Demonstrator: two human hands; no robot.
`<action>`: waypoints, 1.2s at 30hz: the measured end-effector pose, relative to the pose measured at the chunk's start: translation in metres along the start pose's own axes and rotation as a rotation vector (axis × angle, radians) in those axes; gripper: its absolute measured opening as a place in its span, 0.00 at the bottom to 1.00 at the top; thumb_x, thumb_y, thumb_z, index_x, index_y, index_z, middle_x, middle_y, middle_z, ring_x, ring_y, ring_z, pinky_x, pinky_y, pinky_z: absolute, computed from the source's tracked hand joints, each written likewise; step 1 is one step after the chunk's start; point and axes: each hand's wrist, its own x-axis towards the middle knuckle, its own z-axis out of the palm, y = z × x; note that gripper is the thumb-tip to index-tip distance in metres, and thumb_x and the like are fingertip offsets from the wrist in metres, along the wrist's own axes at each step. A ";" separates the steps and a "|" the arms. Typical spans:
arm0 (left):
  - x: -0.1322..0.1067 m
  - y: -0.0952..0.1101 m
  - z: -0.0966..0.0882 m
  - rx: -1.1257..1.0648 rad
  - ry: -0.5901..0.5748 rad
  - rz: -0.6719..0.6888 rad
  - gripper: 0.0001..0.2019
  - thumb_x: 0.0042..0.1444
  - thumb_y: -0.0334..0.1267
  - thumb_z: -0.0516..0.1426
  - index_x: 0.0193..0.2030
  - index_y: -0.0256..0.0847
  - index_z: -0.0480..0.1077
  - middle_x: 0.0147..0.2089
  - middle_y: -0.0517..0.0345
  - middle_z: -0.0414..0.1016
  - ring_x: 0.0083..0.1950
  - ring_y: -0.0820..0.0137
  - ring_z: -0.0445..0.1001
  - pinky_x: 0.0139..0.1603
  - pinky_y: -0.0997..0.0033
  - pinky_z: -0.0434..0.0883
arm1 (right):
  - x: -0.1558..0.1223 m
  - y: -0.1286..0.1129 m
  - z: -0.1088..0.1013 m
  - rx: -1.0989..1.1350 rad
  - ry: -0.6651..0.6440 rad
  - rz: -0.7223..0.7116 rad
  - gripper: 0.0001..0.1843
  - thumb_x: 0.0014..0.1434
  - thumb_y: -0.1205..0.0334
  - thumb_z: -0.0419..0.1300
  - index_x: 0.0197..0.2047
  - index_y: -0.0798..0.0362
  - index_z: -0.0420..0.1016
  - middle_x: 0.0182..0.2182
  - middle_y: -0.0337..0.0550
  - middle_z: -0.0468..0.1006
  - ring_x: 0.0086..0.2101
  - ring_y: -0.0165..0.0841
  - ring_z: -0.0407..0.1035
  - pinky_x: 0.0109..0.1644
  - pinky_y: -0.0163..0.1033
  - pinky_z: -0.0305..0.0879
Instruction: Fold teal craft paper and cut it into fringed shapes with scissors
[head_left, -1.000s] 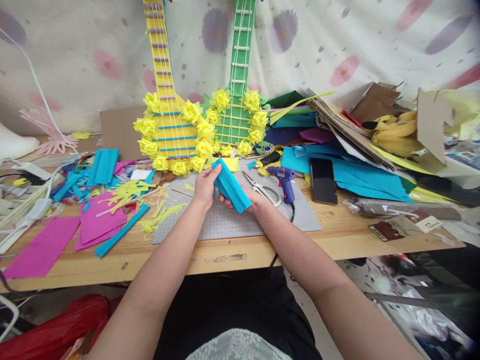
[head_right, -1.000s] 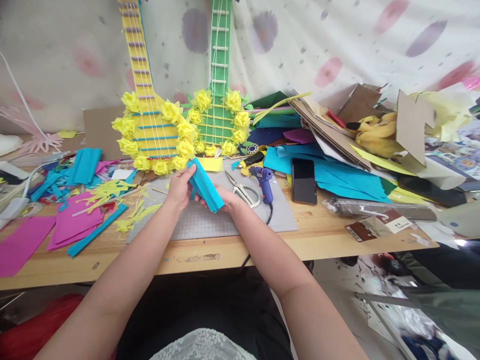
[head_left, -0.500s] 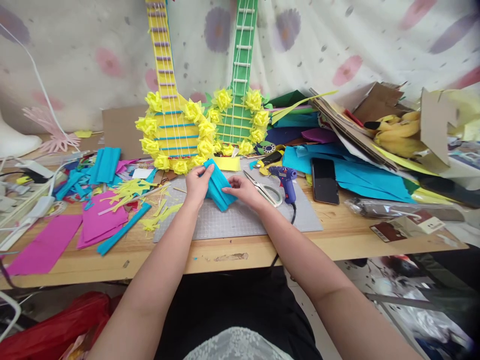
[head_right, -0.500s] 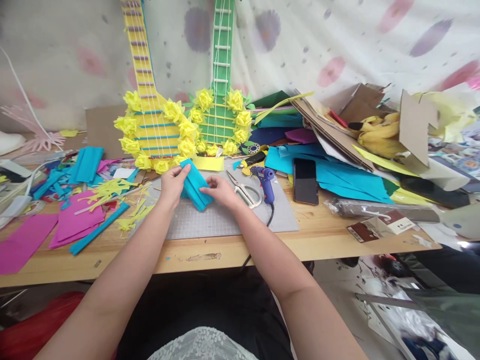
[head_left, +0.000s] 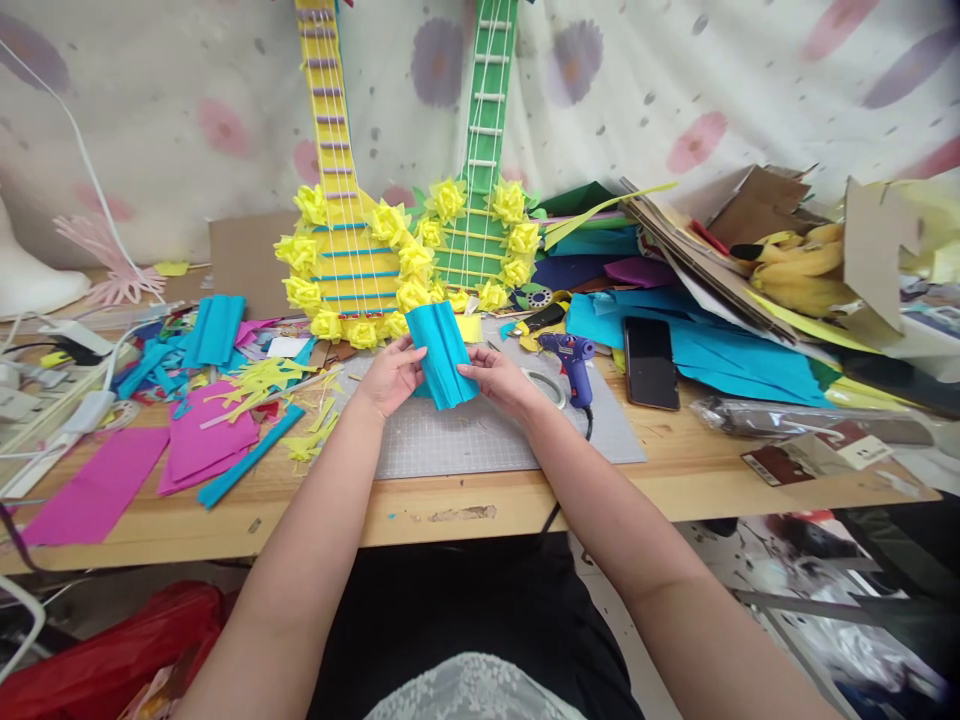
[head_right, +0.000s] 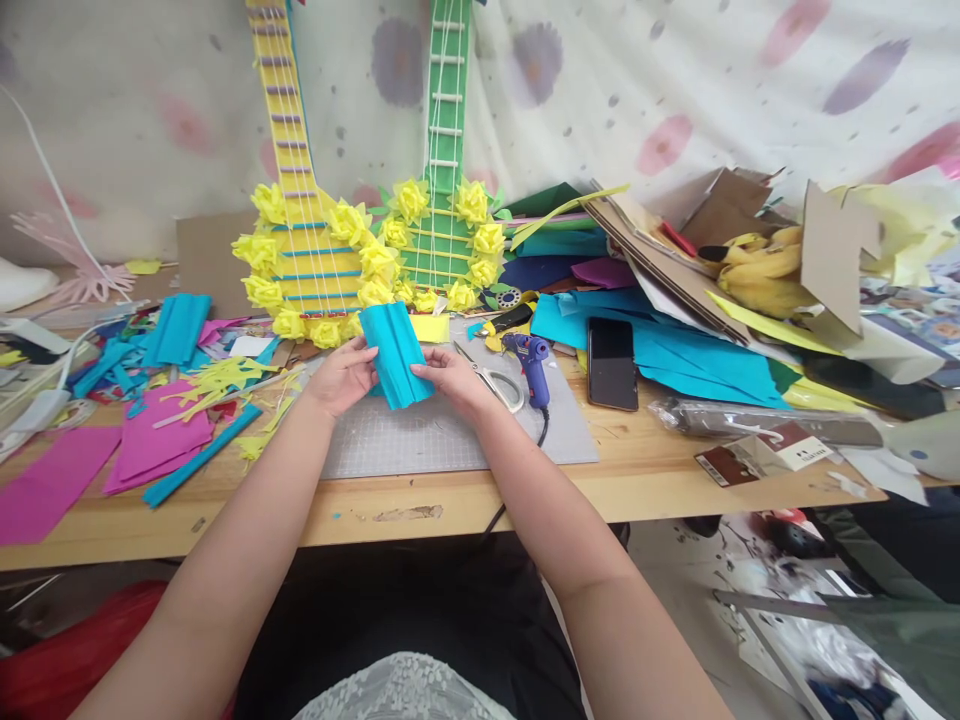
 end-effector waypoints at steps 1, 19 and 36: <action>0.000 0.000 0.000 -0.006 -0.017 -0.009 0.12 0.44 0.28 0.61 0.38 0.37 0.72 0.34 0.56 0.78 0.34 0.69 0.76 0.40 0.67 0.74 | 0.000 0.000 -0.001 0.007 0.007 -0.009 0.23 0.32 0.56 0.75 0.31 0.53 0.73 0.29 0.37 0.78 0.29 0.29 0.70 0.37 0.36 0.66; -0.001 -0.023 0.016 -0.010 -0.022 0.050 0.11 0.41 0.29 0.62 0.34 0.38 0.72 0.35 0.57 0.78 0.36 0.70 0.76 0.39 0.70 0.69 | -0.002 0.002 -0.005 0.104 -0.241 0.118 0.23 0.40 0.63 0.72 0.38 0.52 0.67 0.27 0.34 0.75 0.28 0.27 0.69 0.34 0.34 0.69; 0.003 -0.024 0.017 0.065 0.300 0.144 0.19 0.36 0.28 0.65 0.35 0.40 0.63 0.30 0.63 0.73 0.35 0.69 0.75 0.40 0.68 0.70 | -0.007 -0.002 0.005 0.020 -0.167 0.046 0.23 0.41 0.55 0.72 0.38 0.53 0.71 0.33 0.40 0.78 0.34 0.30 0.73 0.46 0.40 0.69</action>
